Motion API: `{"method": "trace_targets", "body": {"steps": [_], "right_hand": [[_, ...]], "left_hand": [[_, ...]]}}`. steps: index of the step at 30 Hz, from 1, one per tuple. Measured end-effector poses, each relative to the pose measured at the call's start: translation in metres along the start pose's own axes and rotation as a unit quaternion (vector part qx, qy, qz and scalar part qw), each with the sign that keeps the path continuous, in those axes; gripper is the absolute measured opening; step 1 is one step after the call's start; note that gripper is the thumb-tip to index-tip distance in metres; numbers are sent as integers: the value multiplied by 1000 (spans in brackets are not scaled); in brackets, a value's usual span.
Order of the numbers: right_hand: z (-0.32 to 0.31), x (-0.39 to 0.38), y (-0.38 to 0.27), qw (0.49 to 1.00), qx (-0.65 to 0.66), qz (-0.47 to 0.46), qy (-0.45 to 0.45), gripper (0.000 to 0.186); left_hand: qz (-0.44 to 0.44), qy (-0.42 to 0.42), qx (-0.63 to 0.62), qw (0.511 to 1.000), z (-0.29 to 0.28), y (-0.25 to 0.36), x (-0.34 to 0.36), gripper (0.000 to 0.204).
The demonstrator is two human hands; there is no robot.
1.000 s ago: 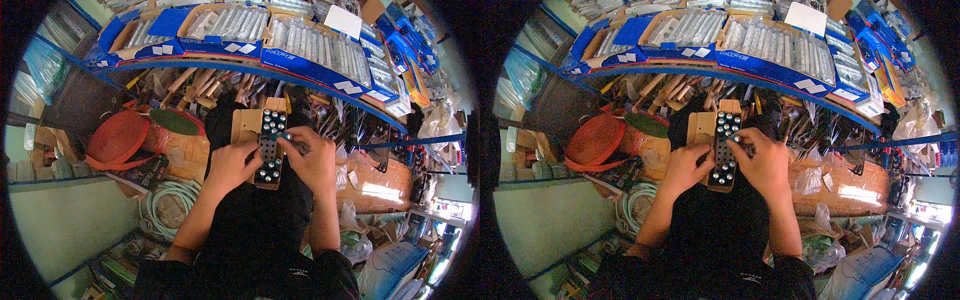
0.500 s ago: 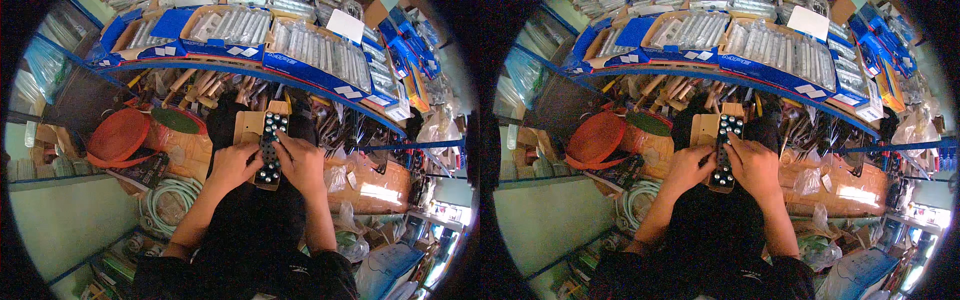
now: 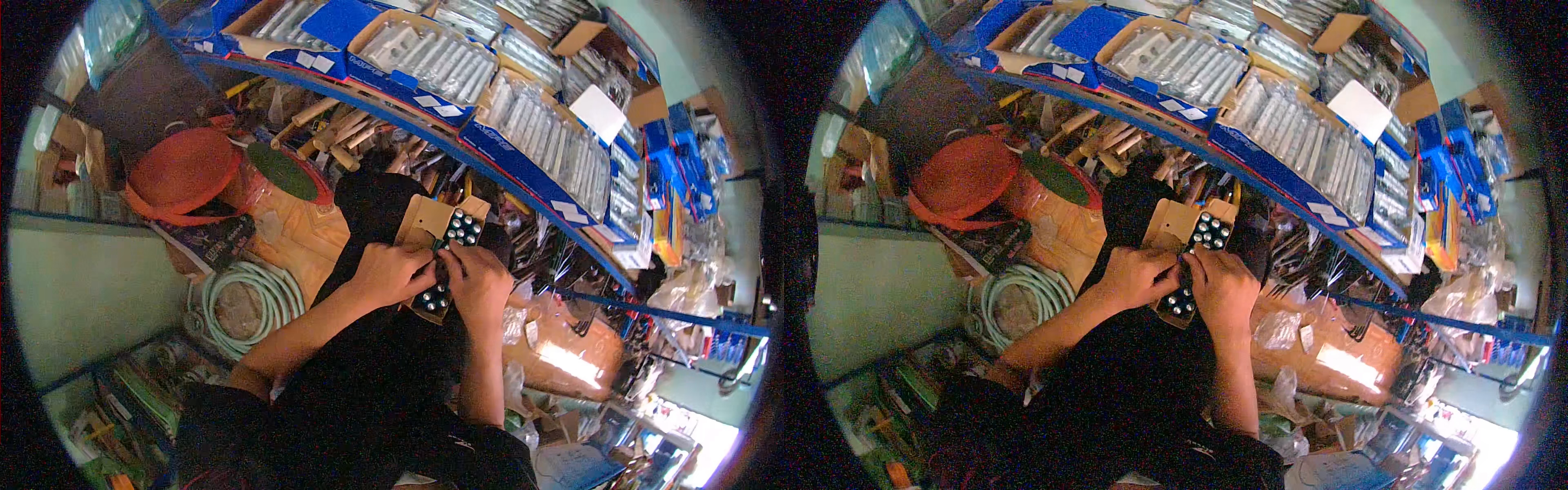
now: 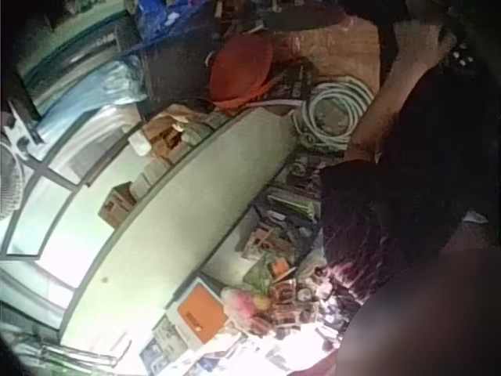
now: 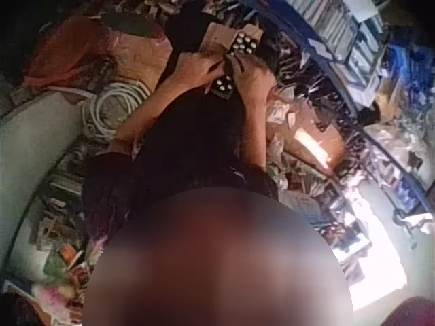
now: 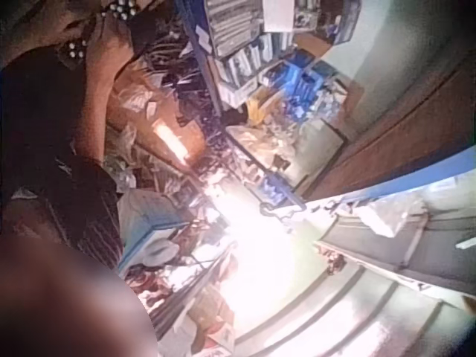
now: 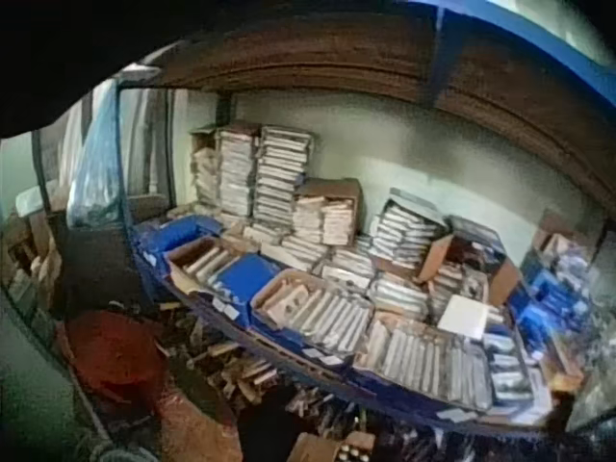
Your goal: Assembling or repairing a mechanical lock component by inserting small metal pins using a screwdriver and cloth.
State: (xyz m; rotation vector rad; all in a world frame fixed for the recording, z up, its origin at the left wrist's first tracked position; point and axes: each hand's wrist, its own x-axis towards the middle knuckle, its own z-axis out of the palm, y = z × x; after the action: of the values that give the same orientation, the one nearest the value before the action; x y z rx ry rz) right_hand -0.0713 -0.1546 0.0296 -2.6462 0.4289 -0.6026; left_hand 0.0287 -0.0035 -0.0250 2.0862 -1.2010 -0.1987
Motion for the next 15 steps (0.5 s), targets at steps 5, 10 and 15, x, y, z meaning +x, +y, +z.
{"method": "trace_targets", "body": {"steps": [5, 10, 15], "right_hand": [[3, 6, -1, 998, -50, -19, -16, 17], [10, 4, -2, 997, -50, -47, 40, 16], [11, -7, -9, 996, -63, -52, 21, 16]], "left_hand": [[6, 13, 2, 1000, 1, -6, -3, 21], [6, 9, -11, 1000, 1, -9, -4, 21], [4, 39, 10, 999, 1, -12, -14, 21]]}}
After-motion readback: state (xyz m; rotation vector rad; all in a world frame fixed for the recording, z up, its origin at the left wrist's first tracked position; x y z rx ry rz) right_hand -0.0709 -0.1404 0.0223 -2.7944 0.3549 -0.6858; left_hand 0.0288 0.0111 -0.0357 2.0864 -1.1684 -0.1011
